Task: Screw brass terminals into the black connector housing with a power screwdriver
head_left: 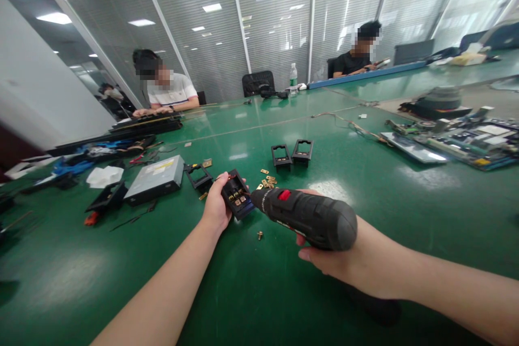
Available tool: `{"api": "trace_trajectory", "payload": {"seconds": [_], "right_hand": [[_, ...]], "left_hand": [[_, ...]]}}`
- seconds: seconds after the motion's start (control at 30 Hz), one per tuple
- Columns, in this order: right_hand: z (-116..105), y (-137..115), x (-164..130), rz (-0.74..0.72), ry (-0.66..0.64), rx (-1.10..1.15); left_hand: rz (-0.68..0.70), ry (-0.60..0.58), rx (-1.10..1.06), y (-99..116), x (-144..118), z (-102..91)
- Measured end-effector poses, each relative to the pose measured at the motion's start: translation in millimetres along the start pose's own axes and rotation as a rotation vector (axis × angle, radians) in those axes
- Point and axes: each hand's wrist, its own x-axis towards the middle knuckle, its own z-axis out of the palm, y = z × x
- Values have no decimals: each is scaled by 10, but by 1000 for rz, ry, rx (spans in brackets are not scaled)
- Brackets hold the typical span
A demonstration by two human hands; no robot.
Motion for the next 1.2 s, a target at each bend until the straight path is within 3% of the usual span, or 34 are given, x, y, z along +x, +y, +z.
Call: {"api": "trace_trajectory", "payload": {"seconds": [0.23,1.2], "right_hand": [[10,-25,-1,52,16,-57],[33,3,-17,-25,14,-34]], "left_hand": [[8,-17,10,1,-5,-7],[17,-29,24,-4,10,-28]]}}
